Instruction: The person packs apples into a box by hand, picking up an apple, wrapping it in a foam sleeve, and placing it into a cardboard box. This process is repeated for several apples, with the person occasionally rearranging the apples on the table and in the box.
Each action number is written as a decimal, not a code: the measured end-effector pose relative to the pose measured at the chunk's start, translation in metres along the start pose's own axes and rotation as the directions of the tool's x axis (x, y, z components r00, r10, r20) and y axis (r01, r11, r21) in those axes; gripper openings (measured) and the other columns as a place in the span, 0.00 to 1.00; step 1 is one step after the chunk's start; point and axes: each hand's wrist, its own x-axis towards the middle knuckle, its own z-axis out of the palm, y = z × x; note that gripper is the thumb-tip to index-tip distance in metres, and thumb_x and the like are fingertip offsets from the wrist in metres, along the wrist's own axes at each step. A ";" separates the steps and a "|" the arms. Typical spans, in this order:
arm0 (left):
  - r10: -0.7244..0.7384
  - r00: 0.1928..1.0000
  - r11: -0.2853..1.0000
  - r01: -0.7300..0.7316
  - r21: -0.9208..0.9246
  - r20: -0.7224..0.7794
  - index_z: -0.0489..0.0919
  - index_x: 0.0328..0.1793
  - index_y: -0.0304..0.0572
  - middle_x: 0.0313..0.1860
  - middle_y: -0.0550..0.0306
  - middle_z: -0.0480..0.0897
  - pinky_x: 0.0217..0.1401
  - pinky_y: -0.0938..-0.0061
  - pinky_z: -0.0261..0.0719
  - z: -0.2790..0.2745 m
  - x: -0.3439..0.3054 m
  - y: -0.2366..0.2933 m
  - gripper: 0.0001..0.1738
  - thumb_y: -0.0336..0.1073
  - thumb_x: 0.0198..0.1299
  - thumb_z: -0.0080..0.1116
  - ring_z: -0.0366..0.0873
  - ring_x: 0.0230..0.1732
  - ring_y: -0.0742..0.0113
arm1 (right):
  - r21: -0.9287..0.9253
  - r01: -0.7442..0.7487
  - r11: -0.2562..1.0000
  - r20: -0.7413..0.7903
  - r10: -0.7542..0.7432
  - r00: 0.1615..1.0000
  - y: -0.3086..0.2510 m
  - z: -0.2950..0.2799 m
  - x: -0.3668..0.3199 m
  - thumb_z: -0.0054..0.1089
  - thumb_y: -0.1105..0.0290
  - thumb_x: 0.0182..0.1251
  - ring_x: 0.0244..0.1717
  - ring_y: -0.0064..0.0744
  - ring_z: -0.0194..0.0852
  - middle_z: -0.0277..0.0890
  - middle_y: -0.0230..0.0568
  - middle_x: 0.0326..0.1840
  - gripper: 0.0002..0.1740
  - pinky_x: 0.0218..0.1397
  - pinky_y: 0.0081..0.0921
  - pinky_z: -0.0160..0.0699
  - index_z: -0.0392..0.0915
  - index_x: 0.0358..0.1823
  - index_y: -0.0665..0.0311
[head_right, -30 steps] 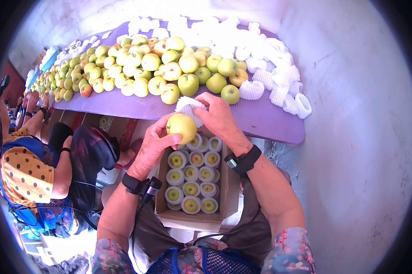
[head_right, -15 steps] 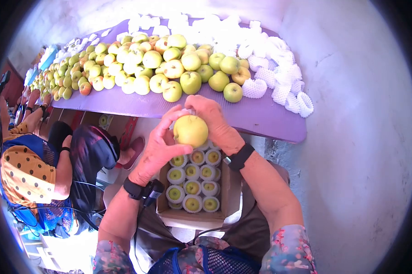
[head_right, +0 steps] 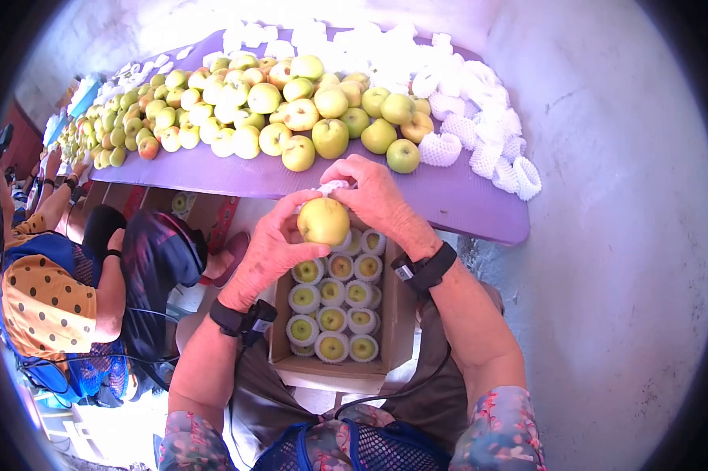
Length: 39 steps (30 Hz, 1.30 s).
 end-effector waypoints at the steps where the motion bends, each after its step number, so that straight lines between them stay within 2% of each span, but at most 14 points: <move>1: 0.012 1.000 0.998 -0.011 0.056 -0.014 0.70 0.68 0.47 0.60 0.59 0.71 0.56 0.70 0.78 -0.001 0.000 -0.002 0.44 0.24 0.40 0.76 0.74 0.59 0.66 | -0.063 0.022 0.998 0.019 -0.021 1.000 0.000 -0.002 -0.002 0.62 0.77 0.55 0.38 0.31 0.77 0.76 0.40 0.36 0.10 0.43 0.28 0.76 0.81 0.41 0.66; 3: 0.096 0.994 0.971 -0.083 0.222 -0.046 0.70 0.68 0.47 0.60 0.59 0.71 0.56 0.72 0.78 -0.001 0.001 -0.006 0.43 0.23 0.42 0.74 0.76 0.56 0.68 | -0.188 0.072 0.979 0.061 -0.062 0.996 -0.001 -0.007 -0.004 0.61 0.79 0.55 0.37 0.29 0.74 0.72 0.37 0.35 0.12 0.43 0.27 0.75 0.81 0.42 0.64; 6: 0.183 0.975 0.879 -0.104 0.466 -0.129 0.70 0.67 0.48 0.57 0.58 0.70 0.54 0.73 0.78 0.003 0.001 -0.010 0.42 0.23 0.41 0.74 0.76 0.52 0.67 | -0.270 0.155 0.950 0.060 -0.144 0.988 -0.003 -0.002 -0.011 0.60 0.79 0.54 0.35 0.35 0.72 0.69 0.41 0.34 0.13 0.41 0.30 0.74 0.78 0.43 0.64; 7: 0.207 0.965 0.837 -0.090 0.540 -0.161 0.71 0.67 0.49 0.56 0.58 0.70 0.53 0.73 0.78 0.005 0.001 -0.011 0.43 0.23 0.40 0.74 0.76 0.51 0.66 | -0.287 0.135 0.948 0.064 -0.122 0.990 -0.003 -0.001 -0.013 0.59 0.80 0.53 0.38 0.43 0.72 0.69 0.44 0.35 0.13 0.42 0.35 0.74 0.77 0.43 0.65; 9: 0.174 0.966 0.835 -0.041 0.548 -0.192 0.70 0.67 0.49 0.55 0.55 0.70 0.52 0.72 0.77 0.010 0.000 -0.006 0.44 0.25 0.39 0.75 0.75 0.50 0.64 | -0.322 0.101 0.941 0.072 -0.082 0.994 -0.004 0.002 -0.014 0.55 0.81 0.52 0.43 0.57 0.72 0.70 0.50 0.39 0.14 0.46 0.44 0.74 0.74 0.43 0.65; 15: 0.249 0.928 0.796 -0.034 0.604 -0.276 0.67 0.70 0.45 0.55 0.50 0.69 0.54 0.69 0.77 0.020 0.001 -0.005 0.46 0.28 0.40 0.74 0.74 0.52 0.58 | -0.448 -0.023 0.894 -0.070 -0.009 0.998 0.004 0.012 -0.022 0.55 0.80 0.52 0.45 0.58 0.73 0.71 0.54 0.39 0.12 0.46 0.47 0.72 0.69 0.39 0.67; 18: 0.307 0.907 0.766 -0.056 0.641 -0.287 0.65 0.71 0.40 0.56 0.48 0.68 0.56 0.68 0.77 0.021 0.002 -0.013 0.47 0.27 0.41 0.74 0.74 0.53 0.56 | -0.381 -0.139 0.914 -0.069 0.122 0.990 0.001 0.014 -0.022 0.55 0.80 0.53 0.45 0.59 0.74 0.73 0.54 0.38 0.12 0.46 0.48 0.72 0.68 0.39 0.67; 25: 0.266 0.912 0.806 -0.031 0.592 -0.314 0.65 0.70 0.33 0.57 0.46 0.68 0.57 0.69 0.78 0.023 0.004 -0.016 0.46 0.27 0.41 0.74 0.74 0.55 0.55 | -0.364 -0.090 0.927 -0.102 0.057 0.993 0.004 0.015 -0.021 0.53 0.82 0.52 0.43 0.62 0.75 0.75 0.56 0.37 0.13 0.44 0.50 0.72 0.66 0.40 0.67; 27: 0.314 0.888 0.776 -0.035 0.630 -0.337 0.65 0.70 0.32 0.57 0.46 0.68 0.57 0.69 0.78 0.024 0.005 -0.015 0.46 0.27 0.41 0.74 0.74 0.55 0.55 | -0.359 -0.092 0.929 -0.121 0.051 0.991 0.003 0.016 -0.020 0.54 0.82 0.52 0.43 0.62 0.75 0.76 0.57 0.38 0.13 0.44 0.51 0.73 0.67 0.40 0.67; 30: 0.319 0.862 0.771 0.006 0.636 -0.394 0.65 0.69 0.32 0.57 0.46 0.68 0.57 0.68 0.78 0.022 0.007 -0.015 0.46 0.28 0.40 0.75 0.74 0.55 0.55 | -0.329 -0.140 0.934 -0.113 0.109 0.988 -0.003 0.020 -0.018 0.54 0.81 0.52 0.42 0.64 0.76 0.77 0.59 0.40 0.14 0.45 0.49 0.75 0.67 0.42 0.68; 33: 0.338 0.845 0.723 0.049 0.689 -0.415 0.66 0.69 0.32 0.56 0.46 0.70 0.56 0.67 0.79 0.018 0.008 -0.011 0.46 0.30 0.41 0.75 0.75 0.54 0.55 | -0.216 -0.178 0.960 -0.094 0.161 0.982 -0.003 0.023 -0.015 0.62 0.76 0.55 0.45 0.45 0.82 0.79 0.52 0.37 0.15 0.44 0.36 0.79 0.70 0.44 0.68; 34: 0.350 0.842 0.695 0.062 0.716 -0.412 0.66 0.68 0.33 0.55 0.45 0.70 0.56 0.66 0.79 0.017 0.008 -0.010 0.45 0.31 0.41 0.76 0.76 0.54 0.54 | -0.150 -0.132 0.980 -0.070 0.123 0.990 0.001 0.024 -0.015 0.62 0.75 0.55 0.43 0.47 0.82 0.79 0.52 0.40 0.17 0.44 0.37 0.79 0.69 0.45 0.69; 36: 0.310 0.840 0.769 0.054 0.637 -0.445 0.67 0.67 0.33 0.55 0.46 0.71 0.56 0.66 0.79 0.012 0.009 -0.011 0.43 0.32 0.42 0.76 0.77 0.53 0.55 | -0.018 -0.044 0.999 -0.034 0.044 0.998 0.005 0.023 -0.013 0.62 0.73 0.54 0.38 0.51 0.82 0.78 0.51 0.44 0.20 0.44 0.39 0.80 0.68 0.48 0.69; 39: 0.321 0.818 0.818 0.015 0.575 -0.478 0.68 0.65 0.34 0.55 0.47 0.71 0.54 0.66 0.81 0.010 0.010 -0.010 0.42 0.34 0.44 0.76 0.78 0.52 0.56 | 0.433 -0.336 0.837 0.118 0.316 0.941 -0.014 0.019 -0.013 0.69 0.69 0.54 0.46 0.38 0.80 0.74 0.47 0.53 0.27 0.50 0.34 0.79 0.66 0.52 0.68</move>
